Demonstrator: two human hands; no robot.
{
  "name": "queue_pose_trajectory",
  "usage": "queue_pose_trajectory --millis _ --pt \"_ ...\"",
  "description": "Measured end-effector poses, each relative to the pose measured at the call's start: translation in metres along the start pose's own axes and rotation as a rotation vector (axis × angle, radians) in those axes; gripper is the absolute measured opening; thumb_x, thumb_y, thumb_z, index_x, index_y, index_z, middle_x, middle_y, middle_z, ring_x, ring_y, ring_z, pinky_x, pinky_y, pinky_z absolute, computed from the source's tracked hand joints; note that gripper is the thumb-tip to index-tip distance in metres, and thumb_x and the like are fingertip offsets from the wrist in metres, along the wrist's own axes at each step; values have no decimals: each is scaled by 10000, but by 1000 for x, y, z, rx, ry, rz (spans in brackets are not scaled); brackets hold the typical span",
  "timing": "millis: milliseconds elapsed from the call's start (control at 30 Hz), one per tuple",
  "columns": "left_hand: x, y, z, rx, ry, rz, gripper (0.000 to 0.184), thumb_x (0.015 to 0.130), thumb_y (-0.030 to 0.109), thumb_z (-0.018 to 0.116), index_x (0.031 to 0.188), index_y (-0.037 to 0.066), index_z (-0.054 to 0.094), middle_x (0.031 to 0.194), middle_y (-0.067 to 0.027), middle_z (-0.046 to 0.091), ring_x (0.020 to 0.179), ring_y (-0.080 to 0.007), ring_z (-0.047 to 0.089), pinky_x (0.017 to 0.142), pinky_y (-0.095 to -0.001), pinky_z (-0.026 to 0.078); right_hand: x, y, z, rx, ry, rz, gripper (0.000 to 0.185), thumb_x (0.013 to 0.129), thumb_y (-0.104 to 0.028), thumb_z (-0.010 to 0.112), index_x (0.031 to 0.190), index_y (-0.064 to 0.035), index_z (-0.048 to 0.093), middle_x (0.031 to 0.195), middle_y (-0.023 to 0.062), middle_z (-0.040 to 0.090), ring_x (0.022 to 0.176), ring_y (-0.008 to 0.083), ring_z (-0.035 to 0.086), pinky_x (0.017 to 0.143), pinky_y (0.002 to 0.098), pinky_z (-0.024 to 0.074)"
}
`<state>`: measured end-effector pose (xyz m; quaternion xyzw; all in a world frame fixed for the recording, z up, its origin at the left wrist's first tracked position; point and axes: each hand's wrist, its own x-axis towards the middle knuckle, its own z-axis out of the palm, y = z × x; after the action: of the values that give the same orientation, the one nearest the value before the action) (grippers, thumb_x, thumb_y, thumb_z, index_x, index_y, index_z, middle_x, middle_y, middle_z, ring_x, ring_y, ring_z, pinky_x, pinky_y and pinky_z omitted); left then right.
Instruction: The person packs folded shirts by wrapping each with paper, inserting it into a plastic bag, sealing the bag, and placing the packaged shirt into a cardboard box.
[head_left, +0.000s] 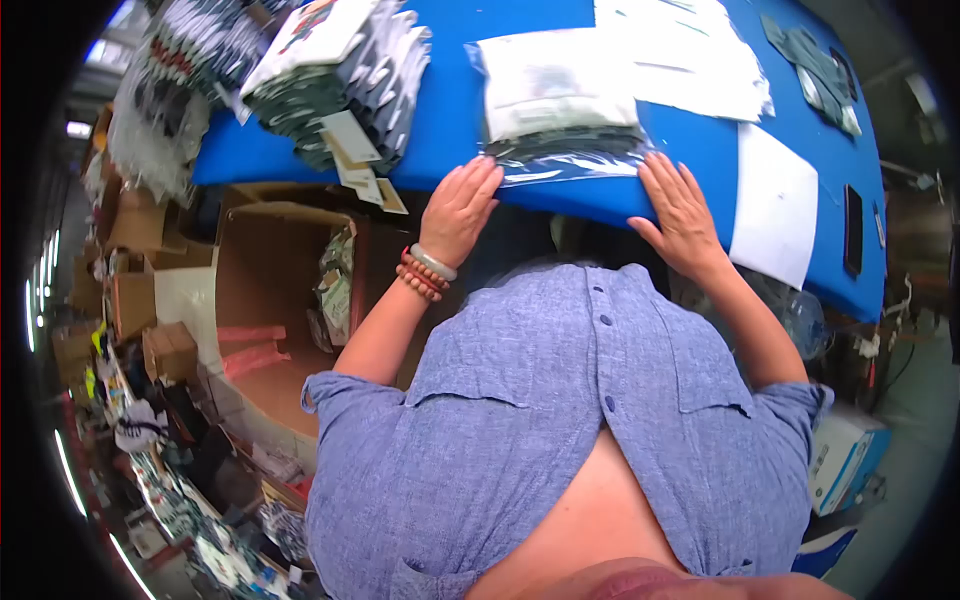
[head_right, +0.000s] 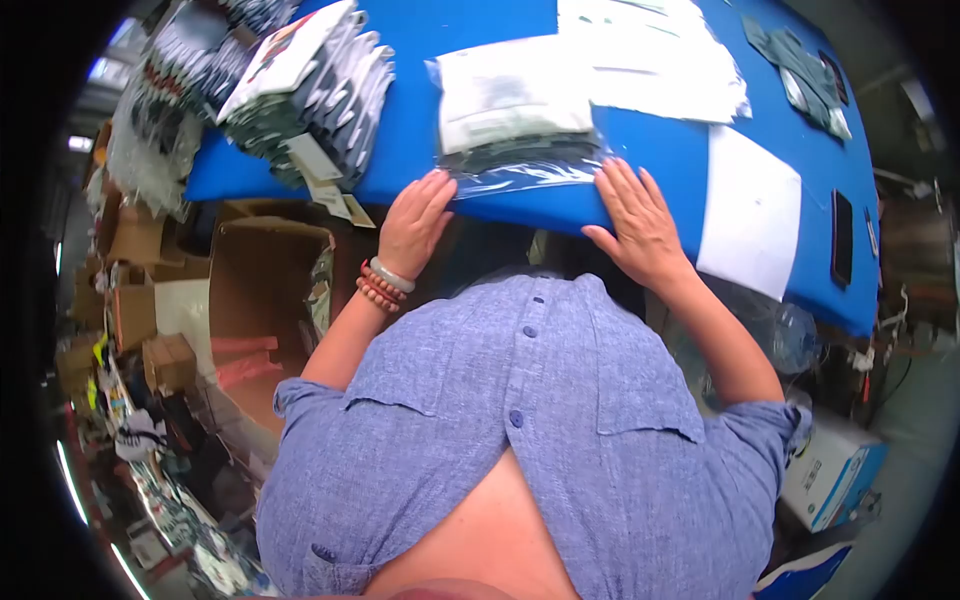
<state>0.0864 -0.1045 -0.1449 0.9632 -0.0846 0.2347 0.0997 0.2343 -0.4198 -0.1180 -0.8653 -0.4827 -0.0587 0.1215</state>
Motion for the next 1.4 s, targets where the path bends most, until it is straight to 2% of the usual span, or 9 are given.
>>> queue_pose_trajectory --millis 367,567,700,733,867,967,1067,1200,1400 --pt "40 -12 -22 -108 54 101 172 780 96 675 948 87 640 968 -53 677 916 -216 644 768 -342 520 81 -58 0 -97 238 -355 446 816 -79 621 1250 -19 540 1418 167 424 1378 323 335 1124 462 285" --pt "67 33 -99 -243 482 150 210 796 104 711 986 66 629 949 -68 676 886 -252 639 781 -345 522 112 -50 -48 209 353 -231 143 883 -48 576 1016 -27 622 883 125 650 840 240 647 797 347 506" --pt "29 15 -95 -390 714 -117 753 749 335 803 1345 46 446 1349 -161 495 1231 -276 488 1034 -386 388 104 -58 -115 600 223 -7 132 965 -96 543 954 0 632 836 53 631 767 132 598 749 264 482" --pt "9 3 -71 -544 602 -226 1052 695 431 828 1481 74 228 1500 -152 282 1365 -300 316 1121 -426 258 106 -58 -125 761 193 47 141 972 -101 535 959 2 631 849 29 629 779 108 594 743 255 481" --pt "-41 27 -39 -1895 270 -367 1106 744 322 820 1506 77 57 1545 -98 201 1423 -198 210 1147 -416 237 124 -70 -123 1220 -65 220 150 979 -136 531 978 -28 634 878 -21 615 784 40 553 694 192 420" --pt "-78 45 -44 -2083 364 -577 705 867 210 696 1433 57 306 1377 -93 486 1269 -215 483 1054 -394 407 144 -94 -93 1241 -265 196 207 975 -195 524 1043 -26 621 913 -3 605 886 68 547 755 238 428" --pt "-104 33 -44 -2105 819 -725 476 926 243 605 1331 47 448 1228 -80 597 1121 -206 592 986 -373 472 156 -140 -79 1312 -435 210 297 985 -220 500 1186 -11 566 1032 52 601 951 129 571 853 286 454" --pt "-161 0 -83 -1959 1111 -1050 523 932 448 501 1248 34 546 1171 -109 629 1059 -221 622 950 -365 497 164 -175 -54 1381 -770 -160 458 1018 -262 433 1408 -26 384 1342 152 521 1244 249 499 997 381 423" --pt "-329 -123 -82 -1530 1412 -1130 403 965 300 483 1265 36 533 1239 -97 608 1123 -281 588 976 -450 471 148 -165 -52 1354 -973 -151 483 1025 -326 425 1392 -12 403 1271 163 556 1168 238 551 974 357 457"
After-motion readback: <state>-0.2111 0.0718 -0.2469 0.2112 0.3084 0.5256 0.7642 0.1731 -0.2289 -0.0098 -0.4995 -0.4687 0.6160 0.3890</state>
